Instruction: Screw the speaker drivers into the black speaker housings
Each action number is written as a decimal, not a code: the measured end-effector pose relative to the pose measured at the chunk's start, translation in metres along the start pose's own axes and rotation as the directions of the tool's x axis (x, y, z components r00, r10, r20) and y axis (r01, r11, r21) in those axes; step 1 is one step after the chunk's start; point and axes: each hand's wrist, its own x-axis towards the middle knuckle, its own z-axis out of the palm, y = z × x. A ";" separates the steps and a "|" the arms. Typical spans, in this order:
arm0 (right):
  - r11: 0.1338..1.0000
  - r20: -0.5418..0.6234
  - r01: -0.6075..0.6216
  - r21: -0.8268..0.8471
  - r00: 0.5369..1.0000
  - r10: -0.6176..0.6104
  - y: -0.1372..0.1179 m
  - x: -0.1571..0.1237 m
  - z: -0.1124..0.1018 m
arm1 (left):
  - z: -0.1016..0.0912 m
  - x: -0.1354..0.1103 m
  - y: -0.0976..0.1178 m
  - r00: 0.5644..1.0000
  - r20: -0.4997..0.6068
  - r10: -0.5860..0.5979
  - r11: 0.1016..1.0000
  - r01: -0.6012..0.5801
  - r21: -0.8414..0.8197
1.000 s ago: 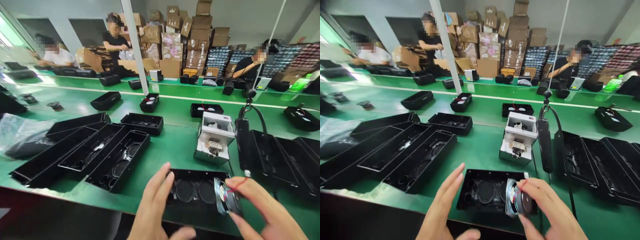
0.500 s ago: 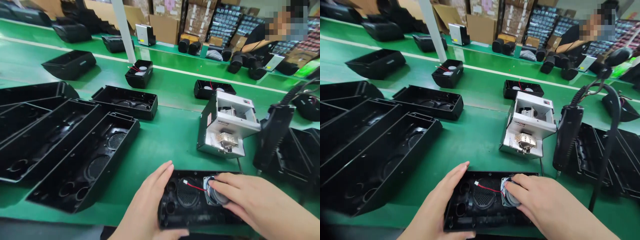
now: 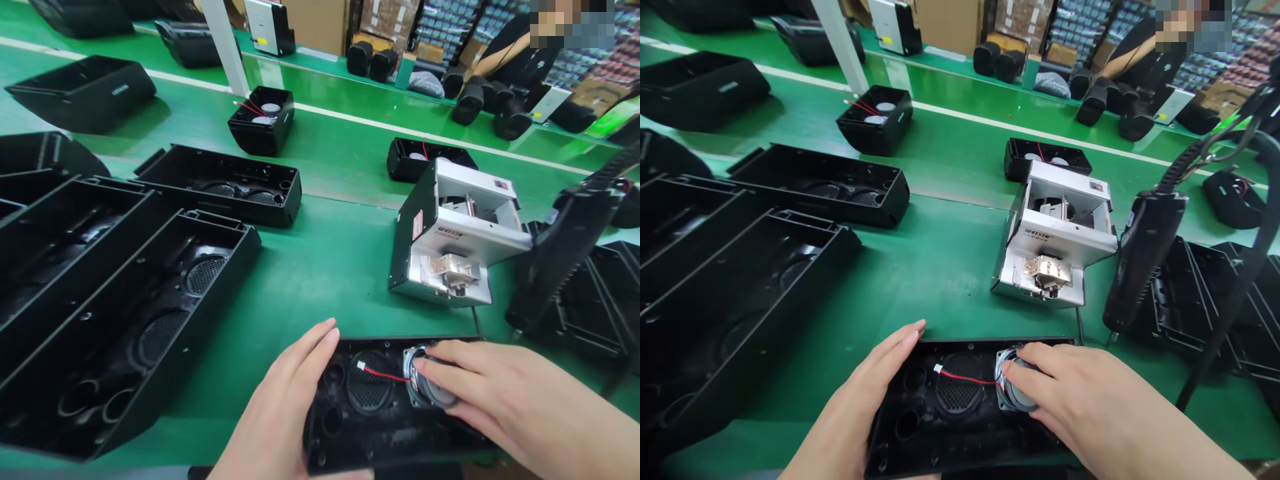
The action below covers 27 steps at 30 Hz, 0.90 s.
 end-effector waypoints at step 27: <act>0.982 0.057 -0.103 0.161 0.994 0.094 -0.006 -0.005 0.013 | -0.002 -0.003 0.004 0.994 0.043 -0.096 0.995 0.096 -0.014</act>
